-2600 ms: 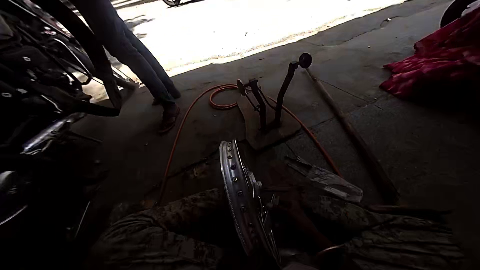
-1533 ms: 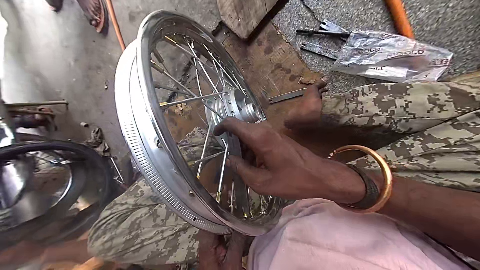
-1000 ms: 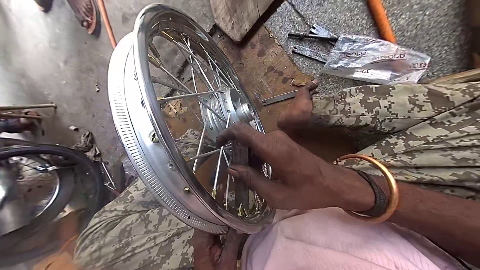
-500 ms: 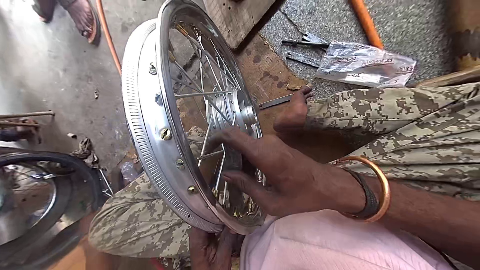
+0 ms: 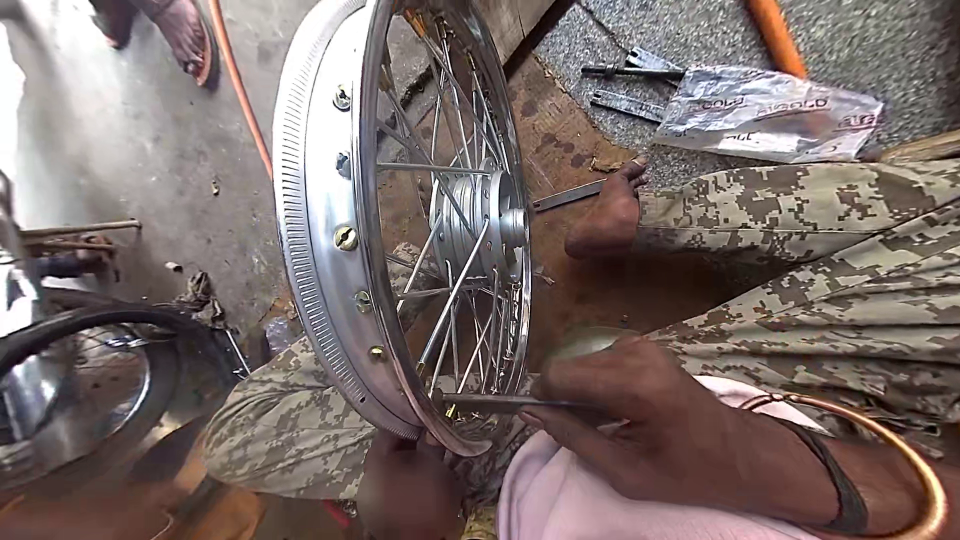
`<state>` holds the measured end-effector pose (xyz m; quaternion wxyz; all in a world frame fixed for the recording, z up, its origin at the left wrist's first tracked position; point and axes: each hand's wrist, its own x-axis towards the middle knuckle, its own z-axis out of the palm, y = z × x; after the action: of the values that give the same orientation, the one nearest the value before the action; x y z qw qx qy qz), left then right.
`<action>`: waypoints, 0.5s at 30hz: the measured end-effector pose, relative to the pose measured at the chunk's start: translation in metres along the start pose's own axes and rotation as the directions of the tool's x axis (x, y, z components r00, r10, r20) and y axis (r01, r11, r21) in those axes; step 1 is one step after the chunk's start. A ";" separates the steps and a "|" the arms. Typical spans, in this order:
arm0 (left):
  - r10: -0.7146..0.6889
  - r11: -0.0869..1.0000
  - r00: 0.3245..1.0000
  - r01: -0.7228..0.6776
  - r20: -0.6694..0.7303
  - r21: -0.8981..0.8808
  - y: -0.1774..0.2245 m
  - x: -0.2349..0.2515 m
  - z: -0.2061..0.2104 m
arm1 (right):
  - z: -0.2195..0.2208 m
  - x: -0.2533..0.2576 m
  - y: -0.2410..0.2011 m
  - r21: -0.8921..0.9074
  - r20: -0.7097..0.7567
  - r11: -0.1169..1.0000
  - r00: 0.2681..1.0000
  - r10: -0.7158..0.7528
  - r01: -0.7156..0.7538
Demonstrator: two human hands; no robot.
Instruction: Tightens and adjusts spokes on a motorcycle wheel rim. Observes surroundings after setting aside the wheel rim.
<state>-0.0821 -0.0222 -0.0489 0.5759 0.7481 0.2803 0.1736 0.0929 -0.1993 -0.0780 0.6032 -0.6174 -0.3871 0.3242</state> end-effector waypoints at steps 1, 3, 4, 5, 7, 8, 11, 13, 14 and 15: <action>0.011 1.000 1.000 -0.011 -0.014 0.013 -0.001 0.000 0.000 | 0.002 -0.004 0.001 -0.080 0.150 0.995 0.987 0.065 -0.054; 0.028 0.999 0.999 -0.027 -0.032 0.029 -0.003 0.000 0.002 | 0.004 0.000 -0.001 -0.211 0.450 0.969 0.868 0.212 -0.127; 0.033 0.999 0.999 -0.032 -0.032 0.034 -0.003 0.002 0.002 | 0.004 0.004 -0.003 -0.262 0.515 0.956 0.819 0.252 -0.130; 0.037 0.998 0.999 -0.036 -0.029 0.043 -0.004 0.003 0.001 | 0.003 0.007 -0.004 -0.317 0.510 0.943 0.820 0.260 -0.101; 0.042 0.997 0.999 -0.039 -0.034 0.068 -0.005 0.005 0.001 | 0.005 0.004 -0.001 -0.421 0.432 0.907 0.876 0.216 -0.016; 0.040 0.996 0.998 -0.037 -0.041 0.075 -0.004 0.004 0.002 | 0.006 0.002 0.000 -0.411 0.407 0.911 0.889 0.209 -0.026; 0.023 0.997 0.999 -0.021 -0.026 0.074 -0.006 0.006 0.000 | 0.007 -0.002 0.013 -0.065 0.444 0.949 0.843 0.304 -0.308; -0.004 0.998 1.000 0.004 -0.010 0.055 -0.008 0.005 -0.004 | 0.008 -0.004 0.022 0.010 0.433 0.916 0.827 0.358 -0.401; -0.008 0.999 1.000 0.008 0.001 0.045 -0.009 0.006 -0.005 | 0.008 -0.004 0.023 -0.045 0.380 0.930 0.855 0.353 -0.364; -0.007 0.999 1.000 0.006 0.009 0.039 -0.010 0.007 -0.005 | 0.007 -0.004 0.021 -0.114 0.325 0.951 0.893 0.310 -0.288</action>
<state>-0.0814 -0.0120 -0.0573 0.5630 0.7591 0.2833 0.1626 0.0862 -0.1988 -0.1001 0.4509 -0.6229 -0.3955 0.5022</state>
